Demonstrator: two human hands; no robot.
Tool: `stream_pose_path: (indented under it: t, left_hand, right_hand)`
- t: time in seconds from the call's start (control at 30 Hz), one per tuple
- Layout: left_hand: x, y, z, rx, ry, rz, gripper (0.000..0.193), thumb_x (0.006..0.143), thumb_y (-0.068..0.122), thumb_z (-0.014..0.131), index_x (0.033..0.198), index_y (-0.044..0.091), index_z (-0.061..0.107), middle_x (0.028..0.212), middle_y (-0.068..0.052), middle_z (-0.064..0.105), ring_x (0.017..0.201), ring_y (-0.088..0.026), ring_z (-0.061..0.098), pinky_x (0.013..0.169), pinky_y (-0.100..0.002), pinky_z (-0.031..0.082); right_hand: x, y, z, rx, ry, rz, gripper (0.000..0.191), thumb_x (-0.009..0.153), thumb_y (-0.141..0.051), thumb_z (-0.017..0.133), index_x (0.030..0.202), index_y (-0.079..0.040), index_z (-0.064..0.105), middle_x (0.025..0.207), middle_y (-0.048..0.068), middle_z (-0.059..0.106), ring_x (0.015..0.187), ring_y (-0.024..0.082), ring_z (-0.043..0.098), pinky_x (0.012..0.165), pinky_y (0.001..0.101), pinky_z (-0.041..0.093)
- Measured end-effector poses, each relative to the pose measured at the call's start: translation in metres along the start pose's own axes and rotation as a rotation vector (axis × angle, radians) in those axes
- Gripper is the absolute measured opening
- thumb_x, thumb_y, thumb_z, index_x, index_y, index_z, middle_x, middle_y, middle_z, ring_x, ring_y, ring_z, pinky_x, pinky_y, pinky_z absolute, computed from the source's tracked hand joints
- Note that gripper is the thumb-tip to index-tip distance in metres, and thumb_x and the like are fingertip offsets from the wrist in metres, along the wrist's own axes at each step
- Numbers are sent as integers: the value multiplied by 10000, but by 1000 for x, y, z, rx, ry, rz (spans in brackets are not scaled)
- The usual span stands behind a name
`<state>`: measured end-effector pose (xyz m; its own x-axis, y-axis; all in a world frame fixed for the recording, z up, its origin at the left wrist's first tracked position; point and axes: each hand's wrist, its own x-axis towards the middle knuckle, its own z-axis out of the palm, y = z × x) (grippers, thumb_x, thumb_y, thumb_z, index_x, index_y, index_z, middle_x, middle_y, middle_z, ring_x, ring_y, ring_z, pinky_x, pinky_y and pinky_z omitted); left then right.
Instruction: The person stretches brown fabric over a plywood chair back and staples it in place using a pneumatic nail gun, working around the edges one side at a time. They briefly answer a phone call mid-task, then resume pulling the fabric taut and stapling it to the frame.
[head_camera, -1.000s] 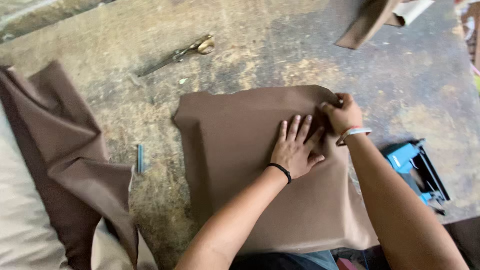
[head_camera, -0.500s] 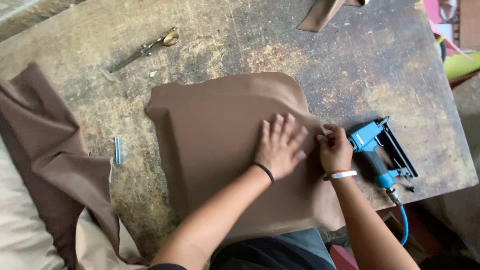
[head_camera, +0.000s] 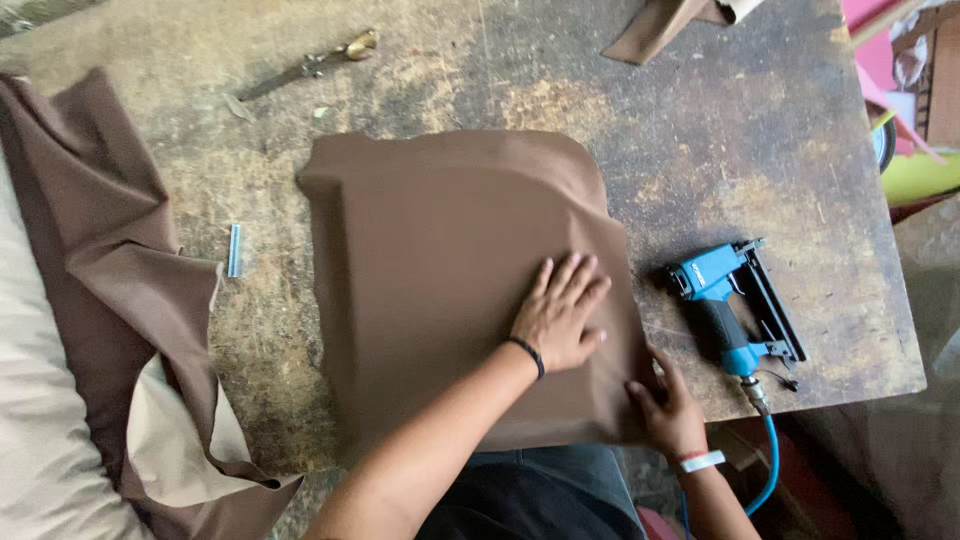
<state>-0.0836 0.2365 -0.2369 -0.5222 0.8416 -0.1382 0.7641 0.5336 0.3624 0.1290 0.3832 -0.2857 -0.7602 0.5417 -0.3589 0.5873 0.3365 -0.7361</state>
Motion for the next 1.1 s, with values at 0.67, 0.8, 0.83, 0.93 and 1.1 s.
stream_pose_path:
  t: [0.67,0.8,0.83,0.93,1.1]
  left_hand:
    - [-345,-85,11,-177,265,-568,758,898,385,685,1568,209,380,1691,-143,173,1523,-410,198,1222,-514,191]
    - [-318,-97,2,-182,298,-648,832,891,419,707,1550,75,335,1679,-166,157,1528,-372,195,1237,-507,172]
    - [-307,-102,-2,-174,297,-653,831,889,413,706,1546,64,336,1677,-168,153,1530,-370,191,1238,-502,174]
    - [-265,-125,-19,-173,297,-658,824,891,395,703,1546,57,334,1679,-170,147,1537,-367,191,1241,-488,199]
    - [-202,-163,-41,-473,265,-956,885,876,352,703,1606,169,237,1694,-158,100,1539,-351,196,1209,-463,293]
  right_hand:
    - [-71,-87,109,-288,300,-312,637,854,-262,736,1460,-158,569,1561,244,438,1368,441,465,1116,475,404]
    - [-60,-90,95,-331,165,-161,761,817,-317,752,1524,-193,498,1627,206,360,1407,417,440,1132,461,401]
    - [-55,-92,90,-347,124,-105,797,797,-327,762,1531,-197,482,1635,193,344,1408,409,438,1128,455,403]
    - [-30,-106,80,-376,110,-205,883,756,-375,797,1516,-101,440,1633,183,338,1430,388,421,1147,434,381]
    - [32,-138,75,-365,-62,-58,963,787,-412,779,1585,-115,329,1679,146,271,1422,384,424,1146,430,387]
